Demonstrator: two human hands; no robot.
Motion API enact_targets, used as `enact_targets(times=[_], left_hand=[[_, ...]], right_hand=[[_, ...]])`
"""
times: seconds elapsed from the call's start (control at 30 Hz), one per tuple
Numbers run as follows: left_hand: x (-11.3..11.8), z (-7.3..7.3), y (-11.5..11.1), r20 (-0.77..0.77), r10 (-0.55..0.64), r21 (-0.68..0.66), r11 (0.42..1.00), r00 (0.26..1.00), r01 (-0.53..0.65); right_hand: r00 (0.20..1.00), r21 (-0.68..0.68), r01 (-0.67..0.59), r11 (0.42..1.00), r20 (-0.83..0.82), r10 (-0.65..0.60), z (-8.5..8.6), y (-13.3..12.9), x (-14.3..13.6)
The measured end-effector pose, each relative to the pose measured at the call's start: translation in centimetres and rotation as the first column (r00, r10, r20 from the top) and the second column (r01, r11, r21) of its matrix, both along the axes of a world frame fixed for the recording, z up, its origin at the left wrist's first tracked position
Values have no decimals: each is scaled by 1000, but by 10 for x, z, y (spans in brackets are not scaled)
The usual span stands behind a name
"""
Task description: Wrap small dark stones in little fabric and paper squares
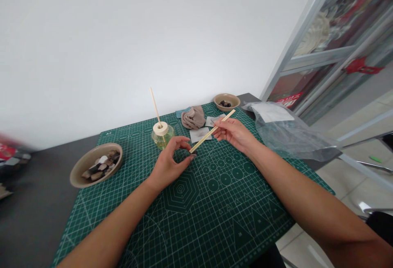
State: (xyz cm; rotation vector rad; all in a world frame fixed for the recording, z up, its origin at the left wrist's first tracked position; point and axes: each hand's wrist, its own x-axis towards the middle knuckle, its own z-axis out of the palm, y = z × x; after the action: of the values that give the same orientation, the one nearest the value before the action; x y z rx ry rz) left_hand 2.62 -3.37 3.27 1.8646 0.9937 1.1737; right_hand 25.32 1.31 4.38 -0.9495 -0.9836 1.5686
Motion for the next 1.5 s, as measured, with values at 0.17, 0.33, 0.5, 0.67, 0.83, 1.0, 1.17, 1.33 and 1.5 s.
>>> enact_targets(times=[0.17, 0.33, 0.5, 0.67, 0.83, 1.0, 1.17, 1.33, 1.5], left_hand=[[0, 2, -1, -13, 15, 74, 997, 1000, -14], [1, 4, -3, 36, 42, 62, 997, 998, -45], [1, 3, -4, 50, 84, 84, 993, 995, -88], [0, 2, -4, 41, 85, 132, 987, 996, -90], [-1, 1, -3, -5, 86, 169, 982, 996, -84], [-1, 1, -3, -1, 88, 170, 982, 996, -86], [-2, 0, -2, 24, 88, 159, 983, 996, -91], [-2, -4, 1, 13, 88, 191, 978, 996, -89], [-3, -6, 2, -3, 87, 204, 975, 996, -85]], right_hand=[[999, -51, 36, 998, 28, -34, 1, 2, 2], [1000, -50, 13, 999, 7, -13, 1, 2, 1], [999, -71, 52, 996, 1, -52, 0, 3, 2], [1000, -73, 14, 997, -7, -14, 2, 2, -1], [998, -82, 59, 995, -13, -60, 2, 2, 0], [999, -64, 28, 998, -20, -29, 2, 2, 1], [993, -33, 94, 995, -63, -96, 3, 3, 4], [996, 6, 58, 998, -61, -57, 4, 1, 3], [996, 49, 61, 997, -63, -58, 2, 0, 3]])
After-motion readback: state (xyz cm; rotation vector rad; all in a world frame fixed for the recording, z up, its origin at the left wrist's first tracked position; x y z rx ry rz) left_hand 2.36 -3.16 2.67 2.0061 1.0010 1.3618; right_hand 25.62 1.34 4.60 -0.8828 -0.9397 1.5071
